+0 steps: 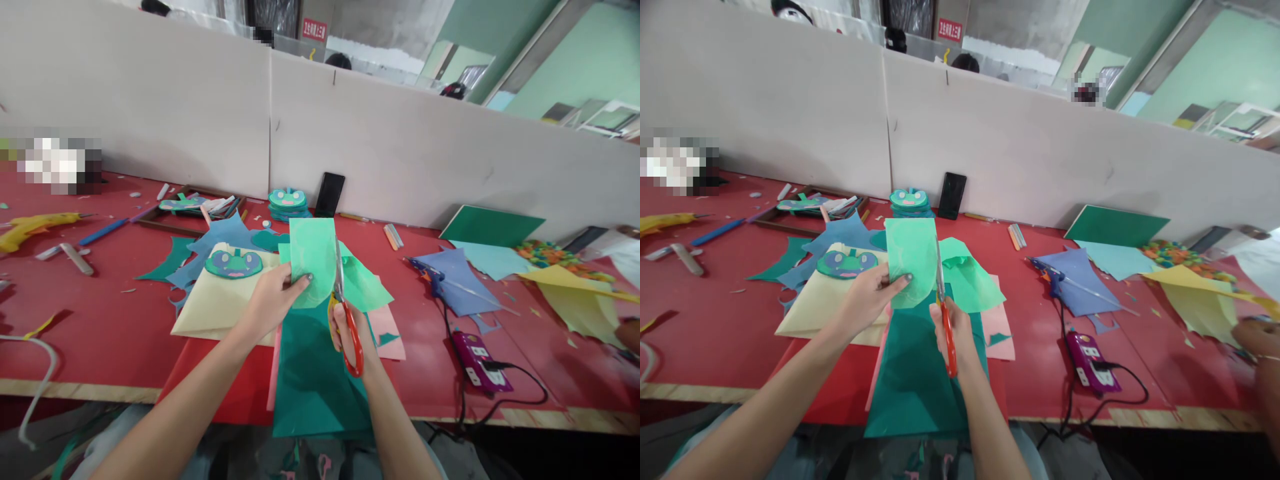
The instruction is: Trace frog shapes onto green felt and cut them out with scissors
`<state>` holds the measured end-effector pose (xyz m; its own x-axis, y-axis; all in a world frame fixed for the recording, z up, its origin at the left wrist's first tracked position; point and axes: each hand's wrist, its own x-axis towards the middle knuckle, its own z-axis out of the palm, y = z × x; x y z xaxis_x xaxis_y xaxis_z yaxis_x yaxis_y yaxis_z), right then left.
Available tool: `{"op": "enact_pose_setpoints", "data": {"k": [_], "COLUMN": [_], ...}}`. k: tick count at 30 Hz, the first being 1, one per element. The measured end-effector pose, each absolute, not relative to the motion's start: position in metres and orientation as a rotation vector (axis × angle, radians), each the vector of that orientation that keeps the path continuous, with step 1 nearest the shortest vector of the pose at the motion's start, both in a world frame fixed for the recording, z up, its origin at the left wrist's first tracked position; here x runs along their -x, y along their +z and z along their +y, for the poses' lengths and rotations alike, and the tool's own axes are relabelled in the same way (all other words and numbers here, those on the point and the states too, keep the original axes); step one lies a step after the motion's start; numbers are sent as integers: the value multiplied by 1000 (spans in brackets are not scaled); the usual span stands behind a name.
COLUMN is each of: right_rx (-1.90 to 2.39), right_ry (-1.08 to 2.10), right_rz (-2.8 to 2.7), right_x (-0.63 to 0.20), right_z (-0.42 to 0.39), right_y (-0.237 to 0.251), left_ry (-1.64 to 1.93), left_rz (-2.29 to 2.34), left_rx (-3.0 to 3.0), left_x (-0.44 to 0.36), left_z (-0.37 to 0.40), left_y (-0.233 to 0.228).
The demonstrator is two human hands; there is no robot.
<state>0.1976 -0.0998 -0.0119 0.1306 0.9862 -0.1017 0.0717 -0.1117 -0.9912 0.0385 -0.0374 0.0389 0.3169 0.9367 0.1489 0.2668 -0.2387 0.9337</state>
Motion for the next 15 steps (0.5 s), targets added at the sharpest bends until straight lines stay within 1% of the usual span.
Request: {"op": "enact_pose_setpoints", "data": {"k": [15], "right_rx": [1440], "right_ry": [1106], "right_rz": [-1203], "right_x": [-202], "right_z": [-103], "right_y": [-10], "left_ry": [971], "left_rz": [1068], "left_rx": [-1663], "left_x": [-38], "left_z": [-36], "left_y": [36]}}
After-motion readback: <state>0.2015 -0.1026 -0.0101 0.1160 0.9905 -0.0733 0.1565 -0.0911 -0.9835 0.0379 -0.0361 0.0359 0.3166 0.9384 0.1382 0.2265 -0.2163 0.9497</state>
